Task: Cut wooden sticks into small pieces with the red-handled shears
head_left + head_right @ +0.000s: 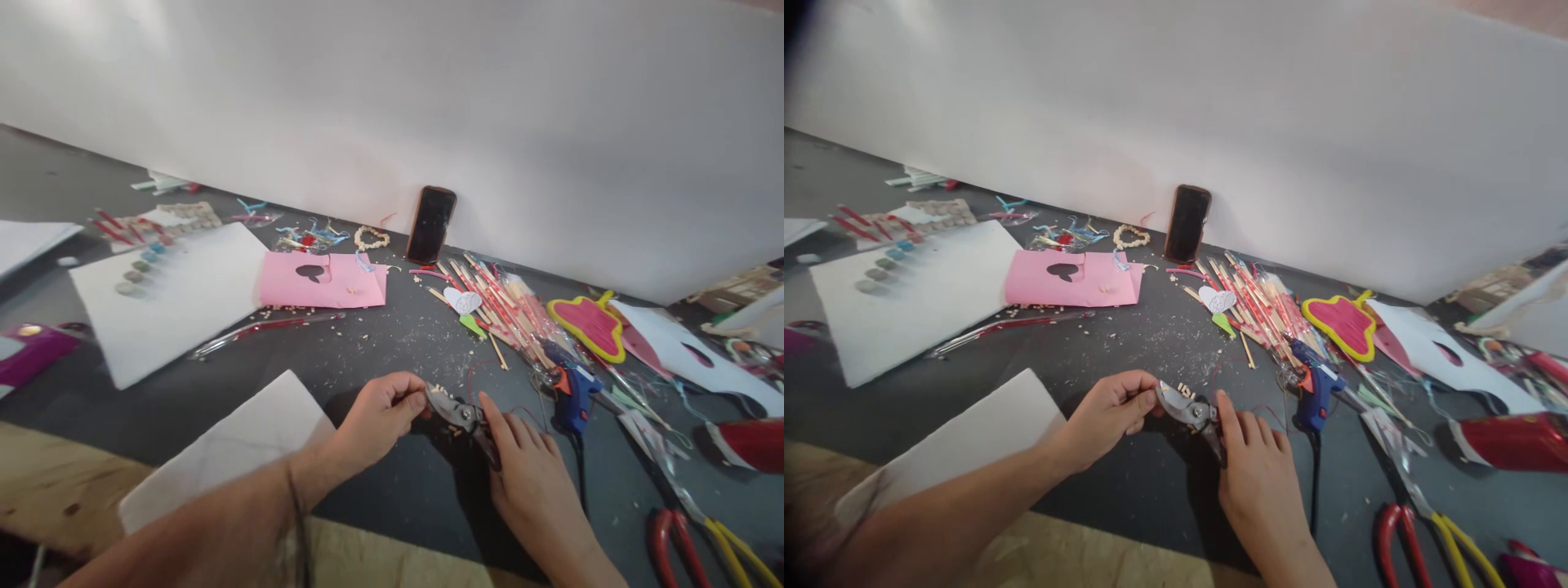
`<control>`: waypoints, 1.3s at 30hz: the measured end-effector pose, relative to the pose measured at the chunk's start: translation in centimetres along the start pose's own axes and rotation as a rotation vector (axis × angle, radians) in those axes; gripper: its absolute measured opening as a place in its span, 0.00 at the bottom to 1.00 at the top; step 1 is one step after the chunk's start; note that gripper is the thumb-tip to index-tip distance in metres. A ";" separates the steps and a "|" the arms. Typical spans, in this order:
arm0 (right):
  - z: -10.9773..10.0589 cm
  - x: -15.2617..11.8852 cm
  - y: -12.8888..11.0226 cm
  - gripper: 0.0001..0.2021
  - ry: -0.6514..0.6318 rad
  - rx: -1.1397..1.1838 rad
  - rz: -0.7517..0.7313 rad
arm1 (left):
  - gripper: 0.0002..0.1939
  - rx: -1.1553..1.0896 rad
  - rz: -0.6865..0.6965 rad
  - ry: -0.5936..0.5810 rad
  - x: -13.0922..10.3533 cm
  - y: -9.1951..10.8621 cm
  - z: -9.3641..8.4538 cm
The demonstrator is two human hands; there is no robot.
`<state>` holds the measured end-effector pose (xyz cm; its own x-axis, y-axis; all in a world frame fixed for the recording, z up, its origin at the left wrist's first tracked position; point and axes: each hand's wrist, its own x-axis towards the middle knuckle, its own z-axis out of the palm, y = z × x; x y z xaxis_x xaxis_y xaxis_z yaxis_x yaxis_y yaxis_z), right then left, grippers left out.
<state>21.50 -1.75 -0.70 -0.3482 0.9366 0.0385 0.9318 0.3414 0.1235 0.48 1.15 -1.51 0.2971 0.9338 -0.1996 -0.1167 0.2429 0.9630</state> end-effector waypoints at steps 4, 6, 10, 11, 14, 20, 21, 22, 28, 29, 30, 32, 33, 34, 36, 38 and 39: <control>0.0 -0.1 0.0 0.32 0.013 0.001 -0.007 | 0.14 0.012 -0.019 0.008 0.1 0.0 0.0; 0.0 -0.1 -0.1 0.31 0.006 0.008 -0.008 | 0.14 0.009 -0.023 0.008 0.1 0.1 0.0; 0.1 -0.1 -0.3 0.29 -0.004 0.039 -0.009 | 0.14 -0.009 -0.028 -0.005 0.0 0.0 -0.1; 0.2 -0.1 -0.3 0.29 -0.005 0.041 -0.010 | 0.14 -0.017 -0.029 -0.003 0.0 0.0 -0.2; 0.2 -0.1 -0.3 0.28 -0.015 0.029 -0.018 | 0.14 -0.039 -0.044 0.014 0.0 -0.2 -0.2; 0.1 -0.1 -0.1 0.28 -0.012 -0.003 -0.023 | 0.14 -0.056 -0.091 0.024 0.0 0.1 -0.1; 0.2 -0.1 -0.2 0.28 -0.004 -0.008 -0.024 | 0.15 -0.043 -0.081 0.024 0.0 0.2 -0.1; 0.2 -0.1 -0.2 0.28 0.005 -0.012 -0.026 | 0.15 -0.027 -0.066 0.024 -0.1 0.2 -0.1; -0.1 -0.1 0.0 0.35 0.029 -0.016 -0.040 | 0.15 0.025 -0.012 -0.010 -0.2 0.0 -0.3; -0.1 -0.2 0.1 0.36 0.024 -0.013 -0.038 | 0.15 0.025 -0.010 -0.016 -0.2 0.0 -0.3; -0.2 -0.2 0.1 0.36 0.020 -0.011 -0.033 | 0.15 0.023 -0.012 -0.020 -0.2 0.0 -0.3; -0.2 -0.2 0.2 0.35 0.013 -0.005 -0.014 | 0.15 0.019 -0.019 -0.022 -0.1 -0.1 -0.3; -0.1 -0.2 0.1 0.34 0.010 -0.002 -0.006 | 0.14 0.019 -0.021 -0.021 -0.1 -0.1 -0.3; -0.1 -0.2 0.1 0.34 0.009 0.001 0.000 | 0.14 0.023 -0.021 -0.018 -0.1 -0.1 -0.3; -0.1 -0.2 0.0 0.33 0.007 0.001 0.011 | 0.14 0.040 -0.015 -0.010 -0.1 -0.1 -0.3; 0.0 -0.1 0.0 0.33 0.002 -0.003 0.012 | 0.13 0.052 -0.006 -0.005 -0.1 -0.3 -0.3; 0.0 -0.1 0.0 0.34 -0.001 -0.006 0.013 | 0.13 0.055 -0.004 -0.004 -0.1 -0.3 -0.3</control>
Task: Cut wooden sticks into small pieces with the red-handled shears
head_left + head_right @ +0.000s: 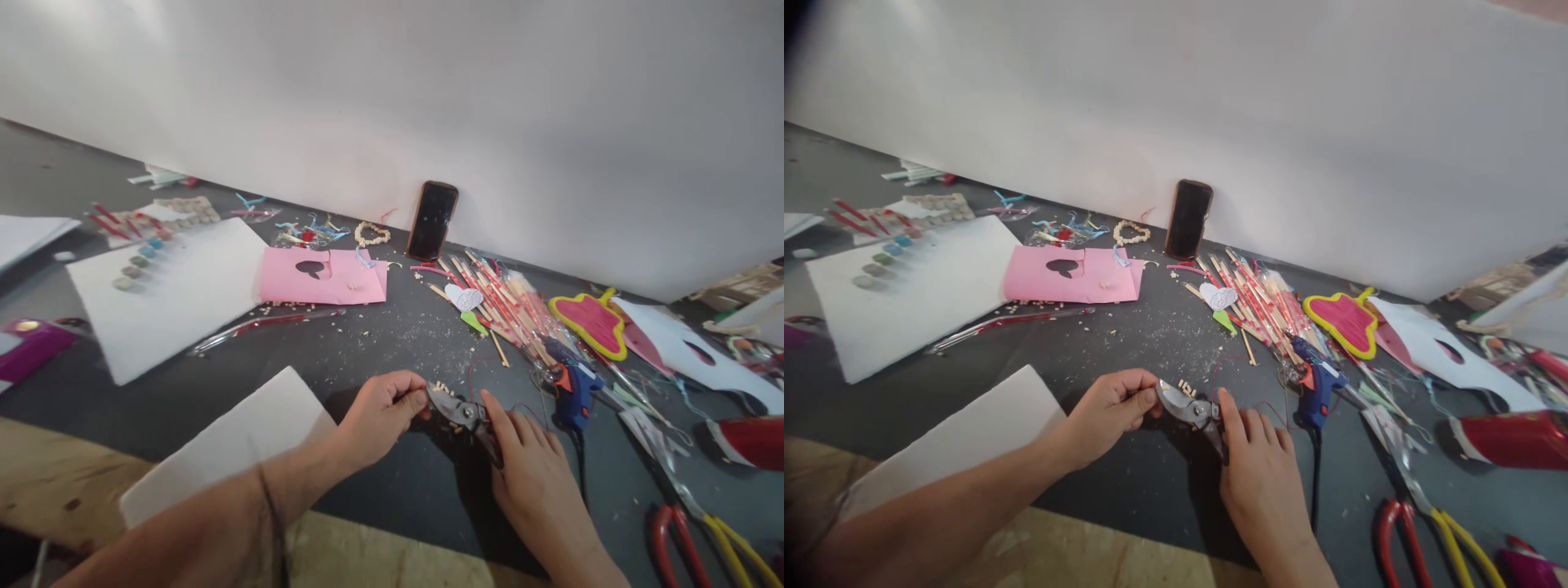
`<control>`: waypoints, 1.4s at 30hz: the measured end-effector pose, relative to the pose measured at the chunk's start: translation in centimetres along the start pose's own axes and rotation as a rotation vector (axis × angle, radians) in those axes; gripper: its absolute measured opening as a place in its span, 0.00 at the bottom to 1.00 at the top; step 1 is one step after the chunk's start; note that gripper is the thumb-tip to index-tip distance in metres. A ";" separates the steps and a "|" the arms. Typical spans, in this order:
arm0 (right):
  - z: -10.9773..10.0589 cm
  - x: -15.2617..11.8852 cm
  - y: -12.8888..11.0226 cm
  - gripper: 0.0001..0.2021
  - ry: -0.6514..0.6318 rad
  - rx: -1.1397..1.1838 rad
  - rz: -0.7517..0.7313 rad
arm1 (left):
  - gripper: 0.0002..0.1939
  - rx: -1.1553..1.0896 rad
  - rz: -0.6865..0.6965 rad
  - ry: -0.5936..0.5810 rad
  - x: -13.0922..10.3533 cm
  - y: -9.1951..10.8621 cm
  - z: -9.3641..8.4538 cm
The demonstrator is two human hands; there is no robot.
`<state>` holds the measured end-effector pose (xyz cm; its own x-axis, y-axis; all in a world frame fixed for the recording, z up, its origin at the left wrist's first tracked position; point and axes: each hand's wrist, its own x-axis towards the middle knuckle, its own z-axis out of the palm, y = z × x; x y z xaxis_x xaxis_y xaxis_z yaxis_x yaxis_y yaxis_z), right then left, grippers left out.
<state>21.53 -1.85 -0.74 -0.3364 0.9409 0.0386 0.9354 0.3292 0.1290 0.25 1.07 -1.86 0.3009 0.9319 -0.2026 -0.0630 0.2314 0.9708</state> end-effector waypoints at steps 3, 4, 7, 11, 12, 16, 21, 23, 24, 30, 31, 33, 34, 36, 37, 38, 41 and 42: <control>0.0 0.0 0.0 0.34 -0.006 -0.003 -0.005 | 0.12 -0.008 -0.011 -0.003 0.0 0.0 0.0; 0.0 0.0 0.1 0.34 -0.006 -0.002 -0.006 | 0.12 -0.014 -0.018 -0.004 0.0 0.1 0.1; 0.0 0.0 0.1 0.33 -0.007 0.010 -0.009 | 0.12 -0.023 -0.037 -0.003 -0.1 0.6 0.2; 0.0 0.1 0.1 0.31 0.000 0.026 -0.005 | 0.11 0.005 -0.003 0.013 -0.2 0.8 0.4; 0.1 0.1 0.2 0.31 -0.003 0.031 -0.003 | 0.11 0.014 0.006 0.014 -0.1 0.7 0.4; 0.1 0.2 0.2 0.31 -0.017 0.037 0.007 | 0.12 0.044 0.017 0.005 0.0 0.1 0.2; -0.1 0.0 0.1 0.32 0.022 0.007 0.015 | 0.14 0.061 0.034 0.012 0.2 -0.1 0.1; -0.1 -0.1 0.0 0.33 0.025 0.005 0.013 | 0.14 0.062 0.033 0.016 0.2 0.0 0.1; -0.2 -0.1 0.0 0.33 0.023 0.005 0.014 | 0.13 0.060 0.030 0.018 0.1 0.1 0.1; 0.2 0.0 -0.2 0.33 0.015 0.002 0.021 | 0.12 0.038 0.014 0.025 0.0 0.3 0.2; 0.2 0.0 -0.1 0.33 0.018 -0.002 0.021 | 0.12 0.037 0.013 0.026 0.0 0.3 0.2; 0.3 0.0 -0.1 0.33 0.028 -0.015 0.021 | 0.12 0.039 0.013 0.029 0.0 0.4 0.2; 0.3 0.0 -0.1 0.33 0.032 -0.019 0.019 | 0.12 0.042 0.014 0.030 0.0 0.3 0.2; 0.3 0.0 -0.1 0.33 0.034 -0.022 0.016 | 0.12 0.047 0.017 0.029 0.1 0.2 0.2; 0.2 0.0 -0.1 0.33 0.034 -0.022 0.016 | 0.12 0.046 0.017 0.029 0.1 0.2 0.2; 0.2 0.0 0.0 0.33 0.033 -0.021 0.017 | 0.12 0.046 0.015 0.028 0.1 0.1 0.1; 0.1 -0.1 0.0 0.33 0.025 -0.018 0.019 | 0.12 0.048 0.011 0.023 0.2 -0.1 0.1; 0.1 -0.2 0.0 0.33 0.023 -0.015 0.017 | 0.12 0.051 0.015 0.022 0.2 -0.1 0.0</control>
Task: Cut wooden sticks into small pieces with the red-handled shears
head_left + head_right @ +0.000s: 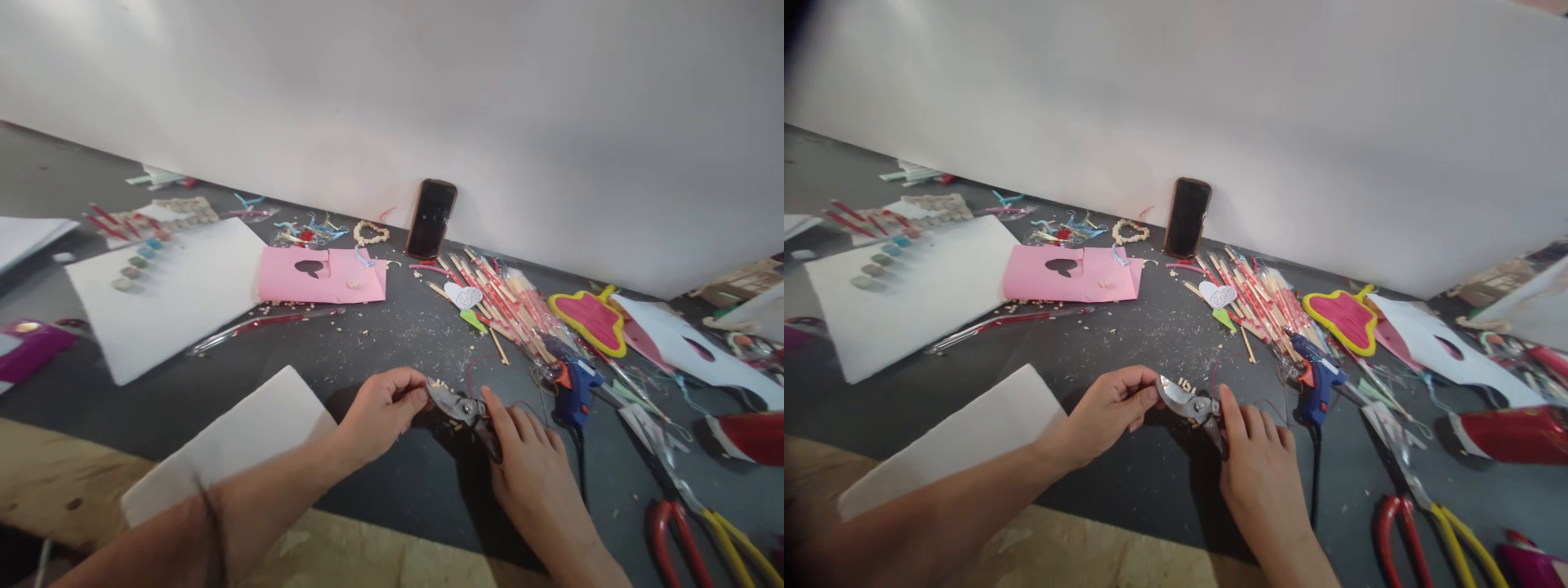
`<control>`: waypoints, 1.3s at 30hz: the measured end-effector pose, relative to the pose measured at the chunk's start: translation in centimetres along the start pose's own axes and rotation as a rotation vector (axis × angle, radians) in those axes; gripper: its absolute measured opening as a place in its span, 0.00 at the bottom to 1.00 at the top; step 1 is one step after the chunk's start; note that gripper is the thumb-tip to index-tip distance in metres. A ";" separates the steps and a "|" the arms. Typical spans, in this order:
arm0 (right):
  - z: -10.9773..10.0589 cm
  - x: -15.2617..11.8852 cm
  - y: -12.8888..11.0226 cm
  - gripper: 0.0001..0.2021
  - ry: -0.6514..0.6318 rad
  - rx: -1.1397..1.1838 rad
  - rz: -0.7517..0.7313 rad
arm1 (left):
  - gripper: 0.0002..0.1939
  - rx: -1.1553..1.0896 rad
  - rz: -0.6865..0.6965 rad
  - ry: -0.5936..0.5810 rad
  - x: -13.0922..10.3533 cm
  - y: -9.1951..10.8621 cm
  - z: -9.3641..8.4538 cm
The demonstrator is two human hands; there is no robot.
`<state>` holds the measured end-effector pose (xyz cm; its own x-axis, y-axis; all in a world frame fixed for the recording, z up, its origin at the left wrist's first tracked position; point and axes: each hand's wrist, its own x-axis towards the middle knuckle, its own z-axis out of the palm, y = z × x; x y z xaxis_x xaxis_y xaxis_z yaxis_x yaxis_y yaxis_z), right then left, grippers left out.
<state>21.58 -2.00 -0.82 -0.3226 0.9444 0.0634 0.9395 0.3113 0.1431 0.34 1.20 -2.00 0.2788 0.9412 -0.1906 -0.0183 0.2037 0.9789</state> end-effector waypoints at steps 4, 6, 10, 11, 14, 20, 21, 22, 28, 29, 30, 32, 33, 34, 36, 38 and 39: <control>0.1 0.0 0.0 0.33 -0.003 0.013 0.000 | 0.10 0.032 0.042 0.018 -0.1 0.3 0.0; 0.2 0.1 0.1 0.33 0.002 0.019 -0.001 | 0.10 0.039 0.059 0.026 -0.1 0.5 0.0; 0.2 0.0 0.1 0.33 0.013 0.027 -0.001 | 0.11 0.033 0.036 0.018 0.0 0.5 0.1; 0.2 0.0 0.1 0.33 0.009 0.030 0.000 | 0.11 0.033 0.024 0.014 0.0 0.4 0.1; 0.1 -0.1 0.1 0.35 -0.002 0.028 0.002 | 0.11 0.030 -0.003 0.028 0.0 0.5 0.2; 0.2 0.0 -0.1 0.36 0.030 0.009 -0.020 | 0.11 0.016 0.017 0.023 -0.2 0.7 0.0; 0.2 0.1 -0.1 0.35 0.039 0.005 -0.022 | 0.11 0.013 0.019 0.022 -0.2 0.7 0.0; 0.2 0.1 0.0 0.35 0.044 0.003 -0.023 | 0.11 0.012 0.021 0.020 -0.2 0.7 0.0; 0.0 0.0 0.1 0.35 0.030 -0.013 -0.017 | 0.10 0.009 0.013 0.028 -0.2 0.6 0.2; 0.0 0.0 0.2 0.35 0.027 -0.015 -0.016 | 0.10 0.009 0.014 0.030 -0.2 0.6 0.2; 0.0 0.0 0.1 0.35 0.023 -0.015 -0.015 | 0.10 0.010 0.016 0.030 -0.1 0.6 0.2; -0.1 0.0 0.1 0.35 0.010 -0.013 -0.010 | 0.10 0.010 0.018 0.027 -0.1 0.6 0.2; -0.1 0.0 0.1 0.35 0.003 -0.012 -0.005 | 0.10 0.011 0.018 0.026 -0.1 0.7 0.2; -0.2 0.0 0.0 0.35 -0.004 -0.013 0.003 | 0.10 0.013 0.017 0.027 -0.1 0.7 0.1; -0.3 0.0 0.0 0.35 -0.016 -0.013 0.012 | 0.10 0.019 0.011 0.030 0.0 0.7 0.1; -0.4 0.0 -0.1 0.35 -0.019 -0.011 0.013 | 0.10 0.021 0.008 0.032 -0.1 0.7 0.2; -0.4 0.0 -0.1 0.35 -0.020 -0.009 0.012 | 0.10 0.020 0.009 0.030 -0.1 0.7 0.2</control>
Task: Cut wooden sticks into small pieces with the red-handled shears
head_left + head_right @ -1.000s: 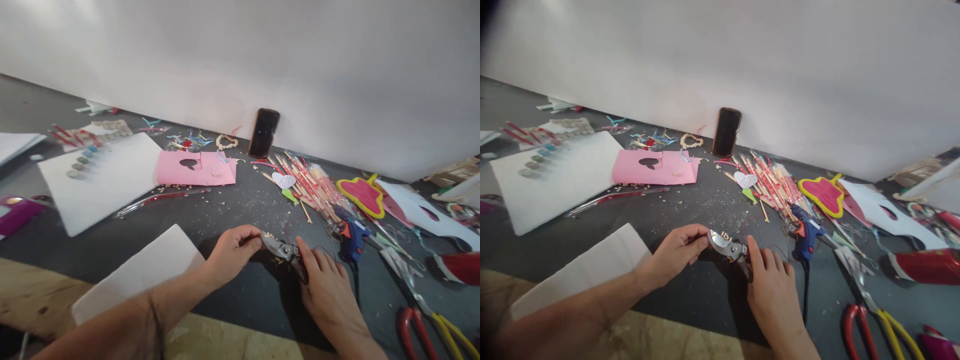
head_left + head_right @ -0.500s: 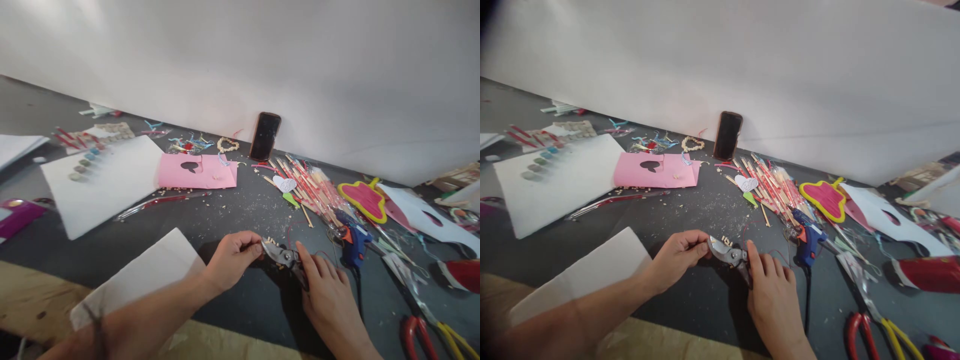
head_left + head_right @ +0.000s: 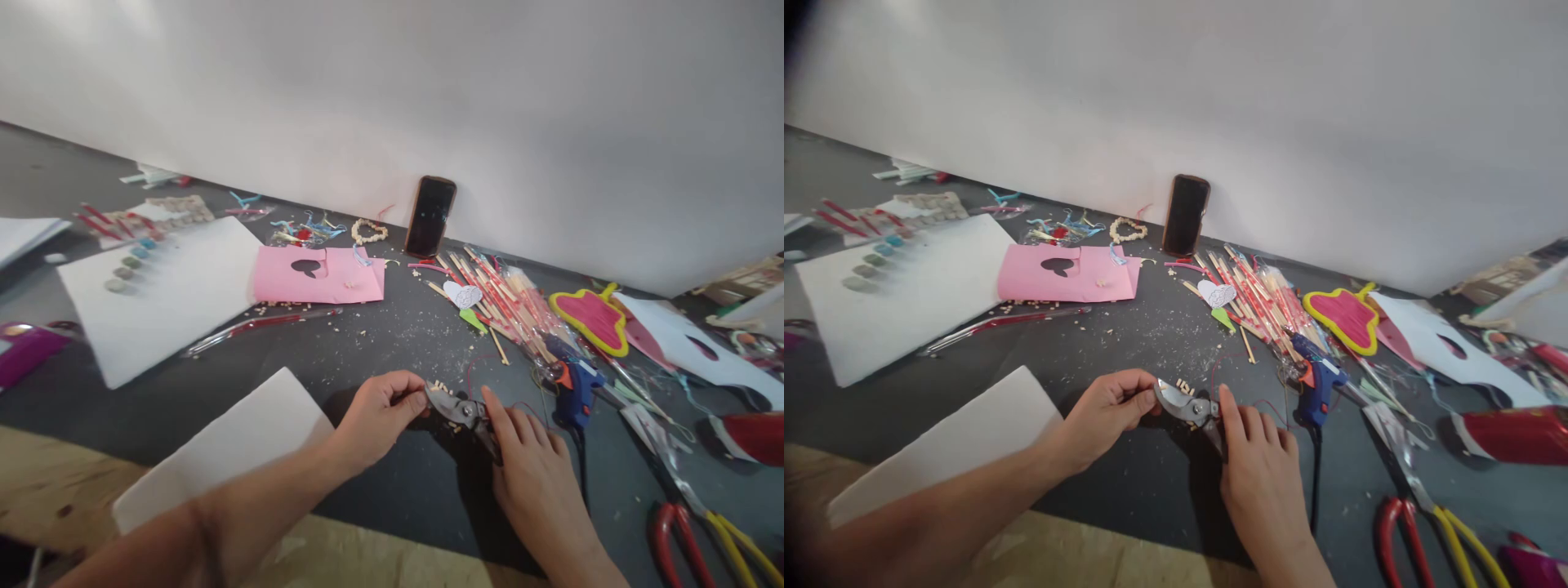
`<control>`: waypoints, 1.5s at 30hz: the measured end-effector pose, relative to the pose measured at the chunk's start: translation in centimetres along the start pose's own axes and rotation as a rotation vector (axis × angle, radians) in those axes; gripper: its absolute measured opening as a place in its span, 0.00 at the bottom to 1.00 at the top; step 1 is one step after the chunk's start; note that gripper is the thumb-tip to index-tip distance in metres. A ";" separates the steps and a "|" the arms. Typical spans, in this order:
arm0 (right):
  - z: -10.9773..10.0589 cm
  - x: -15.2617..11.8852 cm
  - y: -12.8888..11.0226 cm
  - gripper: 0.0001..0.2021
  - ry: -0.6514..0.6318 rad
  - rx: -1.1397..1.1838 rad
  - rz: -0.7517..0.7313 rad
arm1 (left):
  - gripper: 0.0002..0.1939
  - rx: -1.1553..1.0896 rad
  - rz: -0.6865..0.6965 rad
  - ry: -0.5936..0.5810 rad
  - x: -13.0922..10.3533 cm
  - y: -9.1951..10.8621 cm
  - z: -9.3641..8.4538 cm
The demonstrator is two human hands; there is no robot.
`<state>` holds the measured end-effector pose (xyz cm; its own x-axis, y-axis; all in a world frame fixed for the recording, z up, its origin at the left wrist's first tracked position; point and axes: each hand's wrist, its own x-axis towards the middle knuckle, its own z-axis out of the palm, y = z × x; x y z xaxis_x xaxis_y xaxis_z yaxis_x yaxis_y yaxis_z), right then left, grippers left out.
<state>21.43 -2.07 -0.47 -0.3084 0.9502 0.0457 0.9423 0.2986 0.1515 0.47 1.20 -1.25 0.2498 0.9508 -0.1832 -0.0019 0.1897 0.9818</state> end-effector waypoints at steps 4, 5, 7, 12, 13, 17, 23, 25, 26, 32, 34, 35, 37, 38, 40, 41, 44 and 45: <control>0.1 0.1 0.0 0.35 0.017 0.012 0.003 | 0.10 -0.009 0.014 0.002 -0.1 0.0 0.0; 0.2 0.1 0.0 0.35 0.023 0.016 0.003 | 0.10 -0.010 0.016 0.004 -0.1 0.0 0.0; 0.3 0.2 0.0 0.35 0.024 0.023 0.006 | 0.10 -0.008 0.018 0.005 -0.2 0.0 0.0; 0.2 0.2 0.0 0.35 0.031 0.032 0.003 | 0.10 -0.013 0.023 0.008 -0.2 0.0 0.0; 0.2 0.2 0.0 0.35 0.039 0.030 0.001 | 0.10 -0.014 0.023 0.009 -0.2 0.0 0.0; 0.2 0.2 -0.1 0.34 0.042 0.008 -0.002 | 0.10 -0.004 0.027 0.016 -0.1 -0.1 0.1; 0.3 0.0 -0.5 0.33 0.003 0.007 -0.034 | 0.10 0.037 0.043 0.033 -0.1 -0.2 -0.2; 0.3 0.0 -0.6 0.31 -0.001 0.021 -0.046 | 0.11 0.047 0.049 0.040 -0.1 -0.2 -0.3; 0.4 0.0 -0.6 0.31 -0.002 0.029 -0.051 | 0.11 0.052 0.048 0.040 -0.1 -0.1 -0.3; 0.3 -0.3 -0.3 0.28 -0.045 0.054 -0.049 | 0.11 0.049 0.001 0.034 -0.2 0.0 -0.2; 0.2 -0.3 -0.2 0.28 -0.057 0.046 -0.041 | 0.11 0.050 0.002 0.027 -0.2 -0.1 -0.2; 0.1 -0.3 -0.2 0.28 -0.054 0.036 -0.038 | 0.11 0.052 0.009 0.024 -0.2 -0.1 -0.2; 0.0 -0.1 -0.3 0.29 -0.031 0.011 -0.030 | 0.11 0.056 0.029 0.017 -0.2 0.0 -0.3; -0.1 -0.1 -0.4 0.30 -0.016 0.003 -0.029 | 0.11 0.056 0.036 0.012 -0.2 0.0 -0.3; -0.2 0.0 -0.4 0.34 0.010 0.000 -0.029 | 0.11 0.055 0.039 -0.005 -0.3 0.1 -0.5; -0.3 0.0 -0.4 0.35 0.020 0.004 -0.027 | 0.12 0.056 0.035 -0.019 -0.3 0.1 -0.5; -0.3 0.0 -0.2 0.35 0.029 0.015 -0.025 | 0.14 0.061 0.017 -0.059 -0.3 0.1 -0.6; -0.3 -0.1 -0.2 0.35 0.029 0.017 -0.027 | 0.15 0.062 0.013 -0.066 -0.3 0.1 -0.5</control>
<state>21.22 -2.21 -0.18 -0.3374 0.9387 0.0701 0.9355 0.3261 0.1364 -0.14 1.03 -1.13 0.3134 0.9344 -0.1693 0.0536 0.1605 0.9856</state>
